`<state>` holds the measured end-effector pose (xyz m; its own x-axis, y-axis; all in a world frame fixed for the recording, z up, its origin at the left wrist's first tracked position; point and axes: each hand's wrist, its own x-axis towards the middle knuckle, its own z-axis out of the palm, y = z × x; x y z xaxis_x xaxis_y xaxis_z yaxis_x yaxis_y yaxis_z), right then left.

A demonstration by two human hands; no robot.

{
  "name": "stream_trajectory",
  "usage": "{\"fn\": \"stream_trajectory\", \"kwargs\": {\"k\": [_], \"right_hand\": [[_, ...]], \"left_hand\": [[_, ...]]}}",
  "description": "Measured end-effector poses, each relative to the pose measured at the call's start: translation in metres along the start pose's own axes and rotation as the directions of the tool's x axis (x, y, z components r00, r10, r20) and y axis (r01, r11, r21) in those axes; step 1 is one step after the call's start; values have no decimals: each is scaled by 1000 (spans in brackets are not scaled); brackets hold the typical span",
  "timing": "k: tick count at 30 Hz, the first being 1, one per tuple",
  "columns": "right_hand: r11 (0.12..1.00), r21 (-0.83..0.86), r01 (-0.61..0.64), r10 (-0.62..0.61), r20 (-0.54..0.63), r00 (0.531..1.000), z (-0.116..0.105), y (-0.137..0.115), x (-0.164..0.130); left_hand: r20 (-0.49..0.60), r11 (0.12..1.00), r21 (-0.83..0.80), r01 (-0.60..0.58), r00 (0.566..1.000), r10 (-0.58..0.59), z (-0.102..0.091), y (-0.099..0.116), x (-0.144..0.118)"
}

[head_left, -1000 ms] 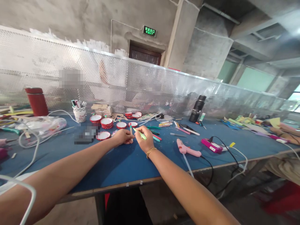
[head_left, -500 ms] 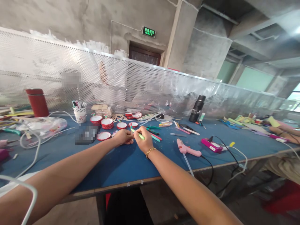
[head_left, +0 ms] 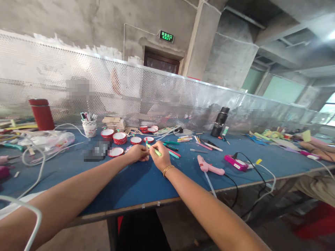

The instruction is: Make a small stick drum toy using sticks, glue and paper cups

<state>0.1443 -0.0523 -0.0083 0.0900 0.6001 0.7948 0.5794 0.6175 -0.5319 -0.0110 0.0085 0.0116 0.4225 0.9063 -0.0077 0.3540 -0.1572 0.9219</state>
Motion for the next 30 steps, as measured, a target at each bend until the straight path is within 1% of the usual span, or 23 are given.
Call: {"fn": "stream_trajectory", "kwargs": {"k": [10,16,19,24,30], "right_hand": [[997,-73,21,-21,2,1000,2,1,0],[996,-88,-5,1,-41,999,1,6,2],[998,-67,-4,0,-55,999,0,6,2],[999,-23,24,-24,-27,999,1,3,0],[998,-33,47,-47,5,999,0,1,0]], "left_hand": [[7,999,-40,1,1000,-1,1,0,-1],[-7,1000,-30,4,1000,-4,1,3,-3],[-8,999,-38,21,1000,-21,1,4,-4],[10,997,-71,17,1000,-16,1,3,-2],[7,998,-56,10,1000,-9,1,0,0]]}}
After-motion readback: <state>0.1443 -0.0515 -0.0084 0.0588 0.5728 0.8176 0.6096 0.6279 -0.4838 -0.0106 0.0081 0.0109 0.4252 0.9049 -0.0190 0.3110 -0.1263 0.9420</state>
